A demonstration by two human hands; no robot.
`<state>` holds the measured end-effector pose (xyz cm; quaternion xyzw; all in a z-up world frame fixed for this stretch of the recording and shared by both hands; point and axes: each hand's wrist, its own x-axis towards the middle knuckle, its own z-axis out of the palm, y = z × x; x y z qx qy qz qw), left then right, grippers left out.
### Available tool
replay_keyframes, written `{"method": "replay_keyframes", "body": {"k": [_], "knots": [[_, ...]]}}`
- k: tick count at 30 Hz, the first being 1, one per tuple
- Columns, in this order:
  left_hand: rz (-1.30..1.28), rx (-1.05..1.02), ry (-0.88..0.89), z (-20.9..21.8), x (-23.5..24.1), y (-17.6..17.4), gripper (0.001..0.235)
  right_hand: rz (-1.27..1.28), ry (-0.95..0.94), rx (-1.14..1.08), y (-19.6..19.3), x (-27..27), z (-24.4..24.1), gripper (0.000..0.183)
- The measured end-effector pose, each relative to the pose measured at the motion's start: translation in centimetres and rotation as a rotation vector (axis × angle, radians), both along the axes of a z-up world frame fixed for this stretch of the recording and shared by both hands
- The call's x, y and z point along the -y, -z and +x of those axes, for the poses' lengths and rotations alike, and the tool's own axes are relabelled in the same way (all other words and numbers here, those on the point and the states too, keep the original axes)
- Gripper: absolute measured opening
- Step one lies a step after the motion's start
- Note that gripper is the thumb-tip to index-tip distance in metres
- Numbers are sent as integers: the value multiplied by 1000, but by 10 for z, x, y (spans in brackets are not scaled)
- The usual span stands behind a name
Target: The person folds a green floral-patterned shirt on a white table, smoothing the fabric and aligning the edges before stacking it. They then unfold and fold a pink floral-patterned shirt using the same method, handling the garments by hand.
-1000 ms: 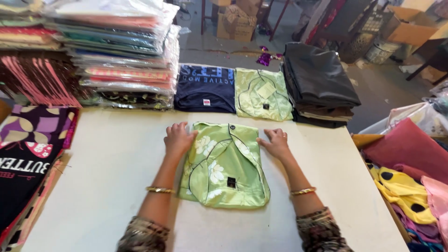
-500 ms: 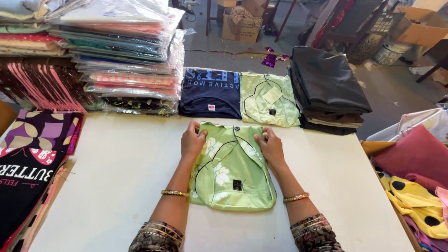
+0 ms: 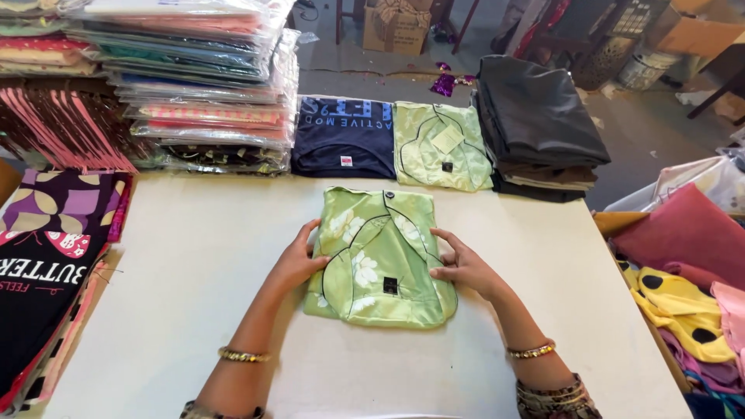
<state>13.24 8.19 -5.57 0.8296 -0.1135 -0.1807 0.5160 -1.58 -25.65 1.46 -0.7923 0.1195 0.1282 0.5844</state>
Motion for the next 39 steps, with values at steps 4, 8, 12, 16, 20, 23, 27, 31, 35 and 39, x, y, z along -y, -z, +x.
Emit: {"method": "replay_keyframes", "body": {"k": [4, 8, 12, 16, 20, 23, 27, 31, 35, 39], "knots": [[58, -26, 41, -27, -6, -23, 94, 50, -22, 92, 18, 1, -11, 85], [339, 284, -58, -57, -7, -38, 67, -364, 96, 152, 14, -14, -22, 88], [355, 627, 178, -84, -15, -33, 42, -662, 131, 104, -2, -25, -46, 89], [308, 696, 415, -109, -13, -65, 55, -681, -1, 232, -25, -41, -69, 94], [402, 671, 436, -108, -8, -68, 48, -786, -272, 169, -31, -56, -81, 113], [318, 622, 318, -91, -11, -50, 33, -1033, -368, 302, -22, -63, -84, 106], [79, 443, -39, -73, -20, -43, 35, -1097, -433, 647, -3, -92, -73, 79], [-46, 377, -135, -73, -29, -34, 43, -1050, -591, 825, -4, -140, -49, 67], [-5, 396, -36, -85, -35, -25, 50, -1028, -615, 955, 18, -150, -20, 42], [166, 564, 19, -101, -27, -32, 65, -833, -375, 934, 5, -151, -9, 12]]}}
